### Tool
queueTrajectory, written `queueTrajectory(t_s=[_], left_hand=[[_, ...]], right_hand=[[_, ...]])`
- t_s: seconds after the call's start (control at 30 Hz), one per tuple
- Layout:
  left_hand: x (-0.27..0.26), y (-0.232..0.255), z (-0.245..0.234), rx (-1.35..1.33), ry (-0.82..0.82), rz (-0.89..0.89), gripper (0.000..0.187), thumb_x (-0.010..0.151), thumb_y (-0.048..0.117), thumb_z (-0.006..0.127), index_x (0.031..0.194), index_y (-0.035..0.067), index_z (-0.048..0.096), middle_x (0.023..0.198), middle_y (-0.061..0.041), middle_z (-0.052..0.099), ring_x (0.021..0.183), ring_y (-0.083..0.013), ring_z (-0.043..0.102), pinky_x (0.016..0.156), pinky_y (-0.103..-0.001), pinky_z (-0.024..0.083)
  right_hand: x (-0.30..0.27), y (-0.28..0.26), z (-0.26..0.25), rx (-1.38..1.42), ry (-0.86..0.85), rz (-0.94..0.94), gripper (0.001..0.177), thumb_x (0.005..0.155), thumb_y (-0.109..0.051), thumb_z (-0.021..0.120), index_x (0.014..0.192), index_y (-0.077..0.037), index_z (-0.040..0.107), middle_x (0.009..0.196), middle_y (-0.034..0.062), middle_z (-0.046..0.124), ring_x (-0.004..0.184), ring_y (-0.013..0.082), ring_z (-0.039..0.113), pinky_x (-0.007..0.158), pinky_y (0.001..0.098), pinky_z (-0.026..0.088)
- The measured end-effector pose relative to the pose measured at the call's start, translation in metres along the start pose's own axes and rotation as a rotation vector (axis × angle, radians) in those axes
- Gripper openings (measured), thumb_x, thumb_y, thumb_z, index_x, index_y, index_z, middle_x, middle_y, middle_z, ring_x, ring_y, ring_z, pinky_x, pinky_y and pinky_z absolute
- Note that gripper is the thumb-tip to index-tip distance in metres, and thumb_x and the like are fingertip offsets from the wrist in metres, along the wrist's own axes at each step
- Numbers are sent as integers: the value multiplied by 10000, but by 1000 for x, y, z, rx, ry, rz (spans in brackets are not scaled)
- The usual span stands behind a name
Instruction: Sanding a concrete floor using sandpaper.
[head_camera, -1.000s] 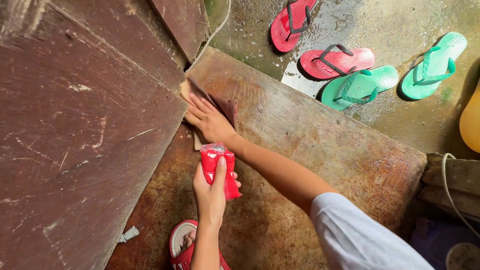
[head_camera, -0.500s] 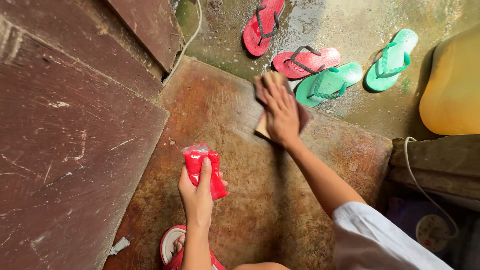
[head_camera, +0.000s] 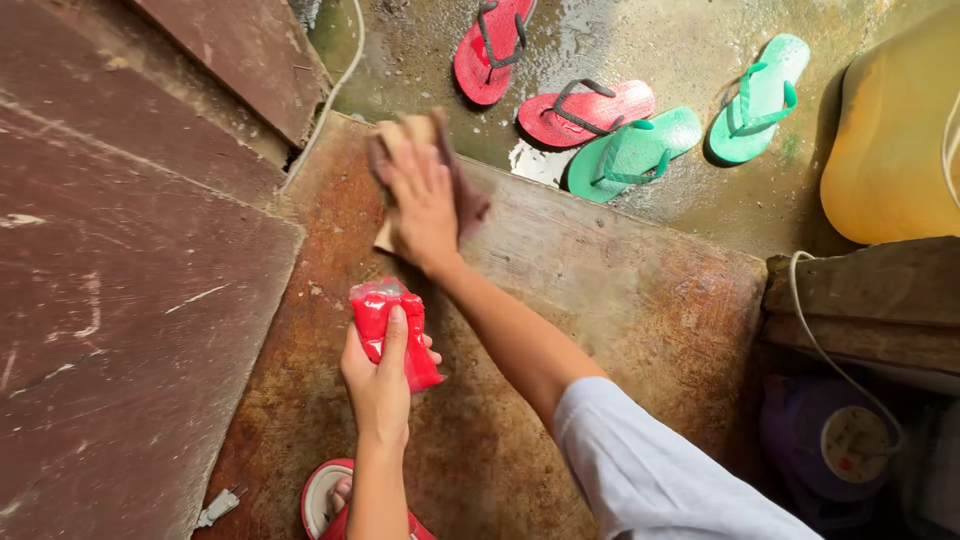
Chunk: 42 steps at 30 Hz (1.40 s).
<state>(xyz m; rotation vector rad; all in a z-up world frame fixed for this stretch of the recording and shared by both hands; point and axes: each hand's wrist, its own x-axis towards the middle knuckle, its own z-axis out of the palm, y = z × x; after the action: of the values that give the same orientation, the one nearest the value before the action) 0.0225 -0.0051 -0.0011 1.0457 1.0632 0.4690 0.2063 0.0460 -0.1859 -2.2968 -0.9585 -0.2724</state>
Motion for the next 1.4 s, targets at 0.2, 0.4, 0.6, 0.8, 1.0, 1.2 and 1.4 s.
queueTrajectory(t_s=[0.2,0.4,0.6,0.8,1.0,1.2,1.4], left_hand=[[-4,14,30,54,-67,51,302,990,297,624,1168,54,616,920,-51,693,668,-139,658,548,-323,587],[-6,3,42,100,-131,84,312,997,297,635,1185,50,608,928,-57,680,699,-139,667,563,-325,601],[-9,-7,52,133,-148,30,337,978,300,645,1220,71,595,942,-49,669,697,-133,660,556,-327,595],[-8,-7,64,141,-202,23,325,1009,306,646,1203,47,611,912,-75,683,676,-149,660,567,-314,590],[-2,-9,65,145,-199,56,358,971,296,635,1269,100,595,937,-35,701,680,-127,672,541,-307,598],[10,1,69,174,-199,29,344,994,299,635,1253,75,594,871,-81,672,637,-168,657,513,-336,579],[11,-8,67,189,-185,73,343,998,290,644,1257,71,595,960,-53,678,724,-132,670,567,-329,609]], right_hand=[[-14,46,-73,108,-133,-181,636,903,-184,674,1512,-109,506,1660,74,350,1547,320,301,1265,500,244],[-112,187,-202,-119,-61,148,609,895,-123,652,1493,-114,542,1664,94,377,1537,364,316,1242,520,250],[-129,201,-177,-261,26,437,627,969,-103,602,1581,-125,469,1710,109,270,1574,393,151,1269,553,88],[-70,78,-88,64,-2,164,653,883,-43,621,1511,-174,495,1730,78,268,1624,352,171,1319,538,143],[-154,-33,-40,336,-133,-75,605,860,-46,656,1452,-112,548,1624,121,409,1544,359,320,1283,511,263],[-153,67,-151,532,-214,-295,570,841,-48,684,1403,-59,592,1535,157,527,1477,366,443,1253,489,363],[-161,176,-224,-129,-65,300,580,963,-67,582,1528,-131,470,1653,132,313,1513,362,258,1209,561,201]])
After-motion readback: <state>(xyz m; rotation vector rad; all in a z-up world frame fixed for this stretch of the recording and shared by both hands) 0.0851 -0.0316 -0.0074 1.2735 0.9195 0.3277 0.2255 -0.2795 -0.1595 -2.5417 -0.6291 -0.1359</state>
